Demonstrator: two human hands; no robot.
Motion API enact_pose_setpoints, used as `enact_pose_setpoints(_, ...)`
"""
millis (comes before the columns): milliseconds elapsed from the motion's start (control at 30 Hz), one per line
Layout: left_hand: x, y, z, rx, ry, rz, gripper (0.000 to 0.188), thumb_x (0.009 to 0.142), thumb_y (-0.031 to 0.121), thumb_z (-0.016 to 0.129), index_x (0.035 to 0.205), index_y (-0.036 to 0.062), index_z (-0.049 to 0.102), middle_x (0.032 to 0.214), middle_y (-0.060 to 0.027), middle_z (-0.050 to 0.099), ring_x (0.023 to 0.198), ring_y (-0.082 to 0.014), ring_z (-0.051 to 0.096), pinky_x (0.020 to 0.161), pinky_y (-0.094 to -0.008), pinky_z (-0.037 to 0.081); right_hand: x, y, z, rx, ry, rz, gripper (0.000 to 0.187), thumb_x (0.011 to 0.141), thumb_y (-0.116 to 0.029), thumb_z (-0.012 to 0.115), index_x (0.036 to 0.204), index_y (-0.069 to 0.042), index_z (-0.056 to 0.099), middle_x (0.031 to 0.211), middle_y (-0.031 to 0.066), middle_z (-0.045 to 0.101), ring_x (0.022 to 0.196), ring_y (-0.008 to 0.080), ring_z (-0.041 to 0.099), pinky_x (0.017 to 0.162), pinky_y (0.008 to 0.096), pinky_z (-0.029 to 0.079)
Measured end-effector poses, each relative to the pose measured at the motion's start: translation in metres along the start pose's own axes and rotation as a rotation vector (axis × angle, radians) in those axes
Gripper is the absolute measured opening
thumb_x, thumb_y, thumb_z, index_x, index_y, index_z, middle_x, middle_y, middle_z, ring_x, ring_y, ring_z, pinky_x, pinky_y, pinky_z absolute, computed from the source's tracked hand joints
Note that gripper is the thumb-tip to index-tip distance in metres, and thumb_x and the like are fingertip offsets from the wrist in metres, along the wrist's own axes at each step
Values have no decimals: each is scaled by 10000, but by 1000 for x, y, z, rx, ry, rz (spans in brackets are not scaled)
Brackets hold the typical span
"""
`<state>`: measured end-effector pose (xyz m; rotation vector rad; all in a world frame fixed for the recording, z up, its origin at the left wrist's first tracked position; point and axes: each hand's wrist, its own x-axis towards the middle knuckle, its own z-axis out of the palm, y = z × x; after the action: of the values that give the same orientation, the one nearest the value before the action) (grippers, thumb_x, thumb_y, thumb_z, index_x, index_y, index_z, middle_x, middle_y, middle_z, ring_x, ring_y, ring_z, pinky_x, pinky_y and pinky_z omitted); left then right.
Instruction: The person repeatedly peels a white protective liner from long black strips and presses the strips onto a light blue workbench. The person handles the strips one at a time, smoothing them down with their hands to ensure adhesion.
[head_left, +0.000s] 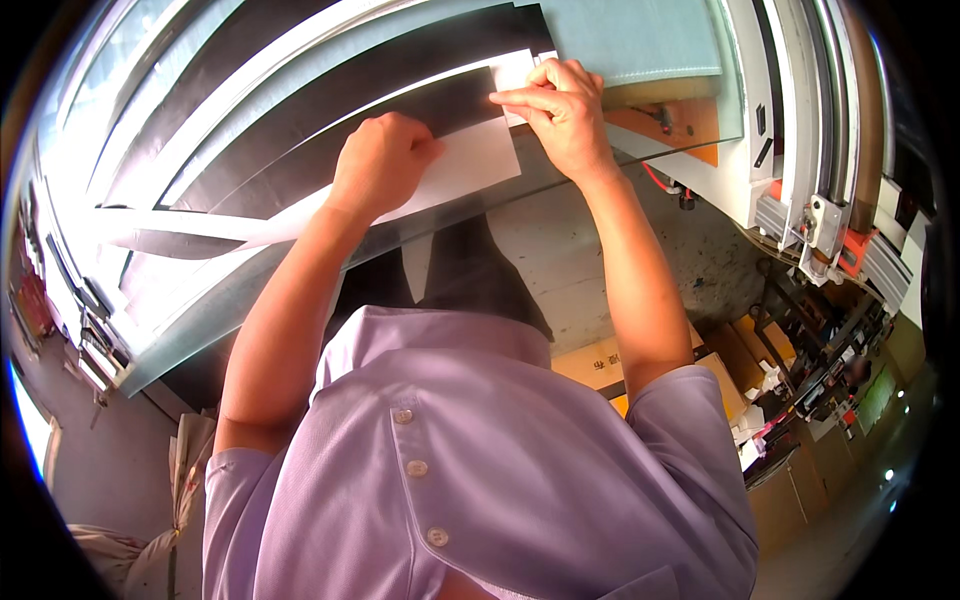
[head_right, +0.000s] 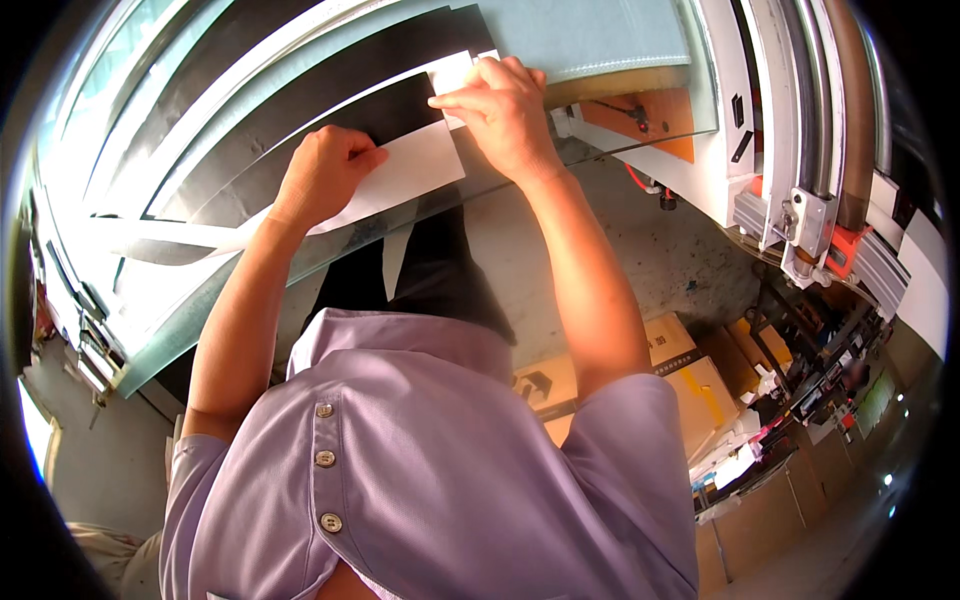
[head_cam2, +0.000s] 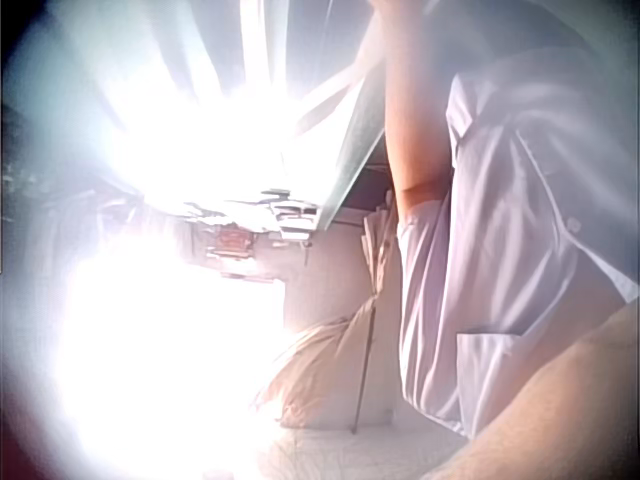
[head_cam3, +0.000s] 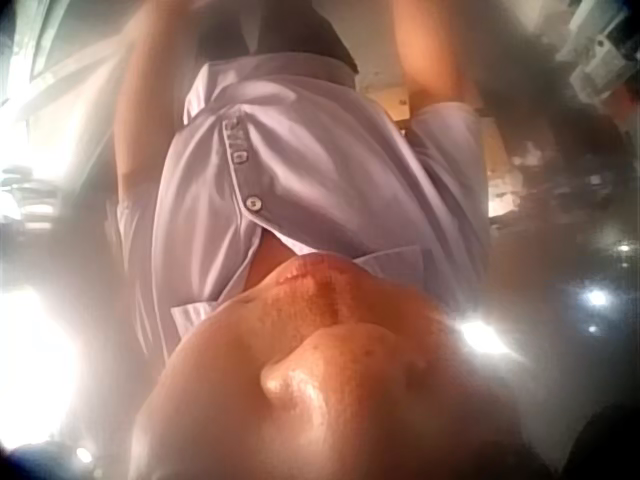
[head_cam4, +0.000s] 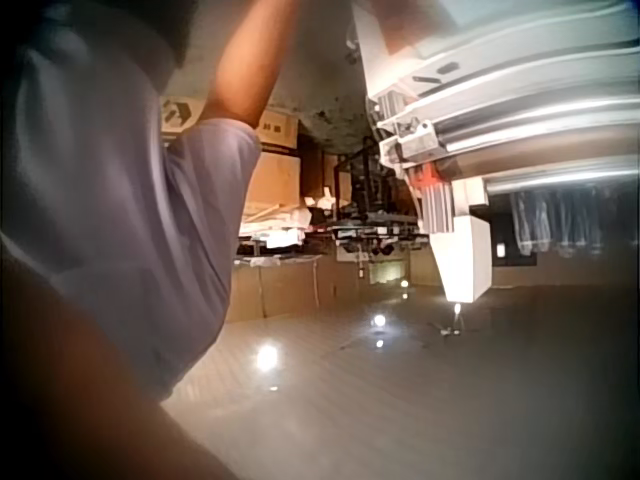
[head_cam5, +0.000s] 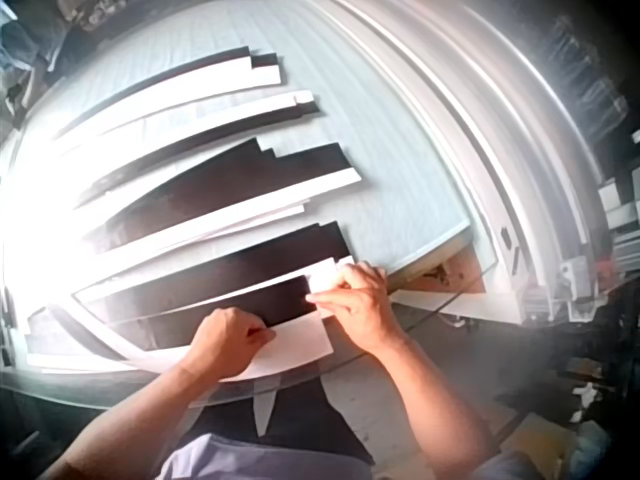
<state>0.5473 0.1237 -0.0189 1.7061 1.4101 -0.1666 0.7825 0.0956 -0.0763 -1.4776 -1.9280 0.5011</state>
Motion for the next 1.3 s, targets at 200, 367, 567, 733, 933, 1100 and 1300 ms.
enact_pose_setpoints(200, 0, -2, 1, -22, 3, 16, 225, 871, 236, 663, 866, 33, 758, 740, -183, 691, 724, -357, 677, 702, -427, 534, -1, 1, 1, -2, -13, 19, 173, 738, -162, 806, 872, -271, 815, 793, -85, 556, 843, 159, 535, 804, 343, 337)
enact_pose_setpoints(367, 1, -2, 0, -34, 1, 16, 233, 872, 242, 662, 864, 29, 757, 738, -184, 690, 719, -356, 676, 696, -428, 532, -2, 3, 3, -5, -9, 22, 169, 726, -174, 820, 870, -264, 815, 800, -84, 559, 857, 157, 536, 811, 348, 336)
enact_pose_setpoints(567, 3, -4, 1, -20, -1, 28, 235, 877, 240, 657, 868, 28, 758, 746, -187, 693, 729, -368, 679, 710, -433, 539, -1, -2, -2, 17, -27, 17, 245, 718, -187, 844, 956, -236, 806, 828, -61, 550, 853, 160, 525, 835, 333, 342)
enact_pose_setpoints(733, 3, -11, 6, -2, 38, 81, 255, 893, 255, 682, 870, 6, 731, 686, -176, 652, 620, -324, 620, 631, -394, 496, 3, -19, -5, -146, -129, 118, 178, 763, -203, 815, 888, -178, 691, 899, -45, 544, 934, 192, 524, 877, 364, 329)
enact_pose_setpoints(933, -38, -14, -21, 263, 65, -15, 376, 862, 422, 726, 842, 51, 670, 697, -182, 661, 717, -405, 650, 653, -477, 504, 6, -27, -5, -221, -197, 133, 185, 789, -206, 789, 828, -160, 614, 931, -19, 533, 963, 213, 527, 884, 395, 323)
enact_pose_setpoints(1100, -110, -119, -81, 229, -44, -299, 318, 854, 358, 741, 912, 47, 715, 775, -173, 677, 745, -364, 653, 685, -454, 480, 6, -30, -6, -217, -201, 135, 188, 782, -205, 791, 829, -162, 615, 947, -10, 536, 975, 230, 532, 888, 426, 338)
enact_pose_setpoints(1300, -191, -247, -134, 273, 127, -489, 294, 837, 267, 739, 777, -8, 654, 634, -155, 578, 567, -301, 511, 575, -424, 411, 5, -28, -5, -221, -237, 155, 185, 785, -192, 784, 826, -141, 611, 937, 16, 551, 993, 253, 546, 908, 433, 334)
